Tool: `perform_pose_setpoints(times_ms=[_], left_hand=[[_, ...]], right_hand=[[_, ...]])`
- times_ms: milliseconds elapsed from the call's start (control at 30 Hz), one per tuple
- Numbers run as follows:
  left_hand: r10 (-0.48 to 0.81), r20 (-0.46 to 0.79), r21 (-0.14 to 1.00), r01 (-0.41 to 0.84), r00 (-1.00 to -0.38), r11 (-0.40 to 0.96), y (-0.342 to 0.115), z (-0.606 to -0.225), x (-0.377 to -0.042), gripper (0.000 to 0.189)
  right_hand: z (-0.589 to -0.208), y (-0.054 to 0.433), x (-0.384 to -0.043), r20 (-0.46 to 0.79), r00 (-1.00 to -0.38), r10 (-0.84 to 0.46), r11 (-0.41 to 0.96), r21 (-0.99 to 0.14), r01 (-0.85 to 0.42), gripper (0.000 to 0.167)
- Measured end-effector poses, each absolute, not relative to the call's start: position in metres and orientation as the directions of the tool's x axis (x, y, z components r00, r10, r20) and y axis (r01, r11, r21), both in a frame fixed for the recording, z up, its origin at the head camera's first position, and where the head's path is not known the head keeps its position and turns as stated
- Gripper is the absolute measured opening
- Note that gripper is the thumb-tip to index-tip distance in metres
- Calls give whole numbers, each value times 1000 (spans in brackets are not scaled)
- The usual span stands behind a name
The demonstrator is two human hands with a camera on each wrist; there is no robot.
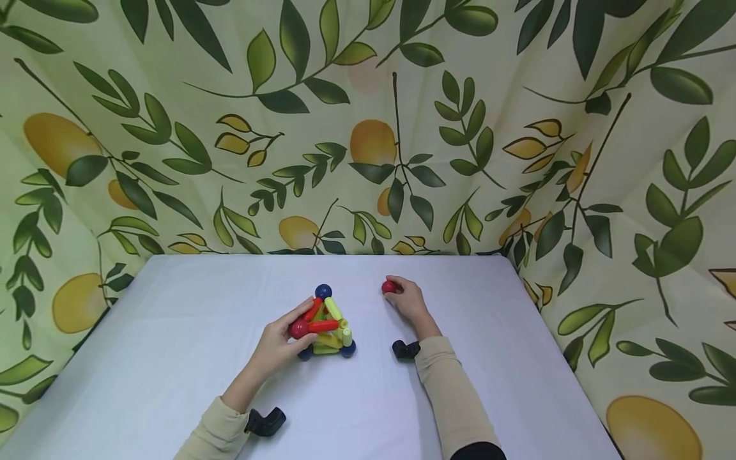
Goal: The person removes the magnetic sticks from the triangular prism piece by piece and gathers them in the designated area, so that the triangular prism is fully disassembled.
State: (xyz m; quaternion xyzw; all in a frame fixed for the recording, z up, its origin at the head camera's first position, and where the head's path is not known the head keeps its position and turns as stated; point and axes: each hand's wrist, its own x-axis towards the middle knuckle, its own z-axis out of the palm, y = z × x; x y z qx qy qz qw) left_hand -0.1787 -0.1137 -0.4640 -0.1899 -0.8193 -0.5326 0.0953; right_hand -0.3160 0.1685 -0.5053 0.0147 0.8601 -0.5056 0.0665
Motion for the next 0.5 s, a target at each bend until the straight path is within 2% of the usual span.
perform_pose_setpoints(times_ms=[367, 500], left_hand=[[210, 325, 849, 382, -922, 365, -114, -464, -179, 65], [227, 308, 856, 373, -924, 357, -115, -462, -179, 65]], right_hand=[[-506, 174, -312, -109, -991, -81, 496, -867, 54, 57], [-501, 178, -303, -96, -994, -54, 513, -857, 55, 58]])
